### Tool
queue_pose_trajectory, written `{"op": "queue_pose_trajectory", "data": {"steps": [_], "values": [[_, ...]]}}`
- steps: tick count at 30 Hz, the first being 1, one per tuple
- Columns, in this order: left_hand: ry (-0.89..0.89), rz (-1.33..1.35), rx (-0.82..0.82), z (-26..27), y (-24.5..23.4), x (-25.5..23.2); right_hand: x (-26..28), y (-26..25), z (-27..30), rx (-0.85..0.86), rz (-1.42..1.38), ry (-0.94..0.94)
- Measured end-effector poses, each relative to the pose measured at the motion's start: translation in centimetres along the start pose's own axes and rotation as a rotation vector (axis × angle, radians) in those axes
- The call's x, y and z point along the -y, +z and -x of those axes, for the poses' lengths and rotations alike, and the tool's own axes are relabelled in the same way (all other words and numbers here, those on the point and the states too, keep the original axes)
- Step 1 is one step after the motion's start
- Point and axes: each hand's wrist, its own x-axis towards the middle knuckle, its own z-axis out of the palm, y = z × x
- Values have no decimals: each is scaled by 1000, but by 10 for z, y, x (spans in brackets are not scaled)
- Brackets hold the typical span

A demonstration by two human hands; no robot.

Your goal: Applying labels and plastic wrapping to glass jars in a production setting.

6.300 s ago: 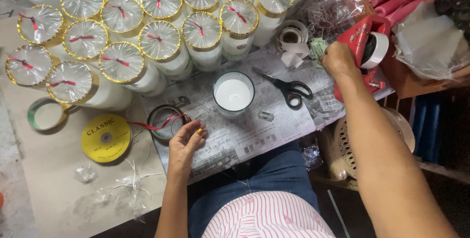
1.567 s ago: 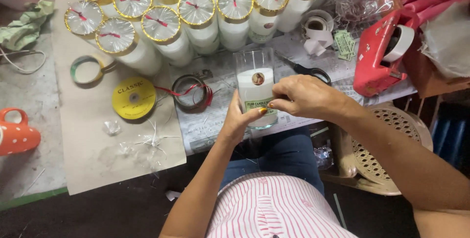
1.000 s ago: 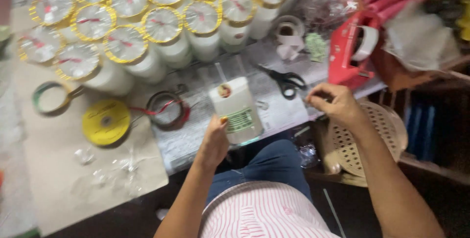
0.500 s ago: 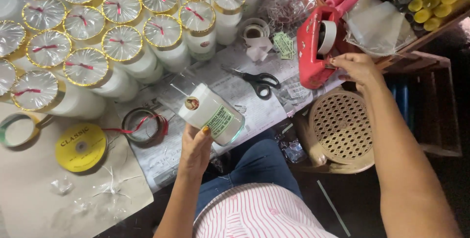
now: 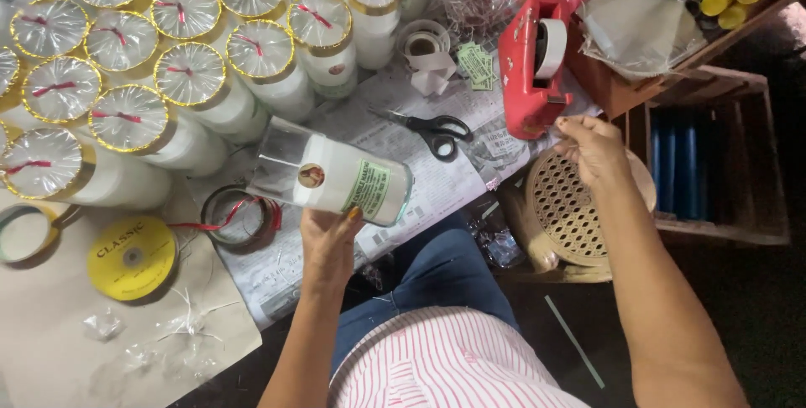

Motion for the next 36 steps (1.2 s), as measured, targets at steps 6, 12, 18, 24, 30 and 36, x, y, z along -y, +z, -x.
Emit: {"op": "queue_pose_trajectory", "data": {"steps": [6, 12, 18, 24, 30, 36], "values": [[119, 38, -30, 0, 24, 9, -26, 57, 44, 336, -116, 245], [243, 31, -30, 14, 56, -18, 34, 134, 207, 666, -458, 104], [264, -45, -1, 25, 63, -47, 35, 173, 221, 605, -443, 136], [297, -91, 23, 28, 53, -51, 47, 192, 232, 508, -426, 186], [366, -234, 105, 20, 20, -40, 60, 200, 242, 430, -352, 184], [338, -198, 94, 11, 3, -25, 54, 200, 239, 423, -307, 176]]}}
